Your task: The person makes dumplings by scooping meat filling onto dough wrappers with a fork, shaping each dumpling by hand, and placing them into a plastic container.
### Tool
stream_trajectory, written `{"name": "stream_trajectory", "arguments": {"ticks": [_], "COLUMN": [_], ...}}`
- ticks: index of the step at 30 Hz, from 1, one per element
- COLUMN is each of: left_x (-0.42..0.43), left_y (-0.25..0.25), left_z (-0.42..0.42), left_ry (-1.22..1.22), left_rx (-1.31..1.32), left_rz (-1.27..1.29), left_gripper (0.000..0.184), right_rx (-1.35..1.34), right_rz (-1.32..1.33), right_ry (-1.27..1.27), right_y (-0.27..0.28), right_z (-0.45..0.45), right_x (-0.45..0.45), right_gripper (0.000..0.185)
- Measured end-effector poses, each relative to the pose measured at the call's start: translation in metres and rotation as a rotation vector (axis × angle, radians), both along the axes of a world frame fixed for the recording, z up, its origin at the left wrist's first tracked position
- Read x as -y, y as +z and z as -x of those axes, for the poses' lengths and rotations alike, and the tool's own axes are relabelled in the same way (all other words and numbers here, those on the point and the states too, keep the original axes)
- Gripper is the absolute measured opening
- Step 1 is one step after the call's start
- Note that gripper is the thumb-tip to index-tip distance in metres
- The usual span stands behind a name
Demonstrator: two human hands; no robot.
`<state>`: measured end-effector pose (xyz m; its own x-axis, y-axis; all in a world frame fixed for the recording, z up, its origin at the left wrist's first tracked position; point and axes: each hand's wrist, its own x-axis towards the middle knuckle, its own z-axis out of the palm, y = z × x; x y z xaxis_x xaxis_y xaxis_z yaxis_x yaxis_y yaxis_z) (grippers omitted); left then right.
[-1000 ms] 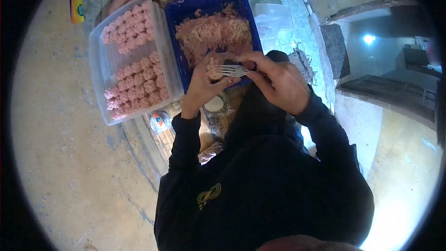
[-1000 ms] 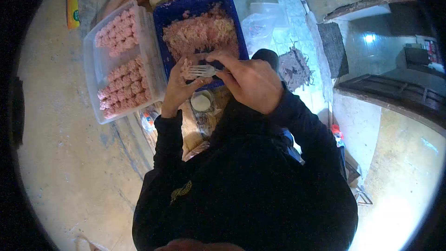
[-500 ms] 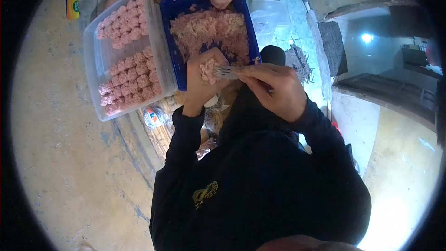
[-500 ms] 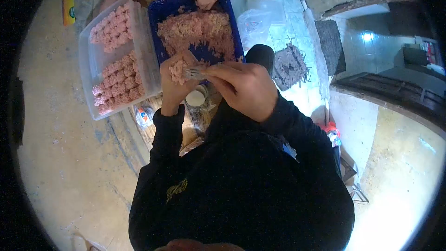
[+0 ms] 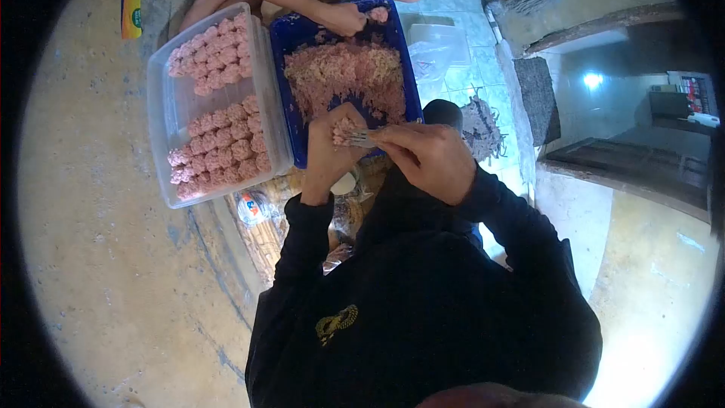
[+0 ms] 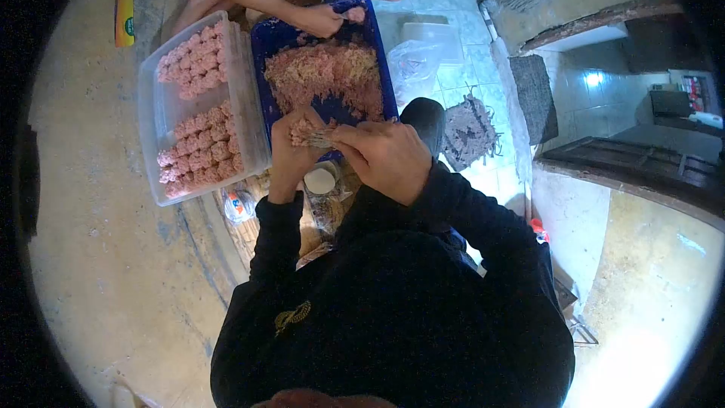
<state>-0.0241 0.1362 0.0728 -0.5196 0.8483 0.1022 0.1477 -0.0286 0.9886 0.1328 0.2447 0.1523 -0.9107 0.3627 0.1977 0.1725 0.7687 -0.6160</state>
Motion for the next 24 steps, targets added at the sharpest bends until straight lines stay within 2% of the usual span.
{"name": "stream_trajectory", "arguments": {"ticks": [2, 4, 6, 7, 8, 12, 14, 16, 19, 22, 24], "left_x": [0.002, 0.003, 0.005, 0.006, 0.007, 0.006, 0.006, 0.008, 0.009, 0.001, 0.006], "left_y": [-0.016, -0.02, -0.021, -0.021, -0.022, -0.025, -0.027, -0.023, -0.016, -0.015, -0.018], "left_z": [0.001, -0.002, -0.005, -0.004, -0.005, -0.006, -0.002, 0.003, -0.002, -0.003, -0.007], "left_ry": [-0.001, -0.022, 0.011, 0.005, 0.015, -0.038, -0.06, -0.067, -0.092, -0.102, -0.116], "left_rx": [-0.002, -0.002, -0.171, -0.163, -0.092, 0.057, 0.044, 0.035, 0.164, 0.075, 0.206], "left_rz": [0.011, 0.04, 0.086, 0.096, 0.093, 0.0, 0.007, 0.023, 0.019, -0.002, 0.057], "left_gripper": [0.025, 0.026, 0.026, 0.026, 0.026, 0.025, 0.025, 0.025, 0.026, 0.027, 0.028], "right_rx": [0.006, 0.124, 0.166, 0.207, 0.225, 0.139, 0.142, 0.142, 0.141, 0.14, 0.167], "right_rz": [0.002, -0.055, -0.073, -0.104, -0.059, -0.024, -0.002, -0.023, -0.016, 0.016, 0.056], "right_ry": [0.009, 0.073, 0.075, 0.099, 0.038, 0.022, 0.029, 0.032, 0.018, 0.037, 0.058], "right_y": [-0.006, -0.003, -0.003, 0.003, 0.02, 0.017, 0.003, 0.02, 0.013, 0.015, 0.021], "right_z": [0.005, 0.007, 0.002, 0.002, 0.0, 0.0, 0.001, 0.001, 0.005, -0.003, -0.001], "right_x": [-0.005, -0.005, -0.01, -0.011, -0.007, 0.002, -0.005, -0.007, -0.003, -0.012, -0.015], "right_gripper": [0.015, 0.015, 0.016, 0.016, 0.018, 0.017, 0.016, 0.015, 0.014, 0.013, 0.013]}}
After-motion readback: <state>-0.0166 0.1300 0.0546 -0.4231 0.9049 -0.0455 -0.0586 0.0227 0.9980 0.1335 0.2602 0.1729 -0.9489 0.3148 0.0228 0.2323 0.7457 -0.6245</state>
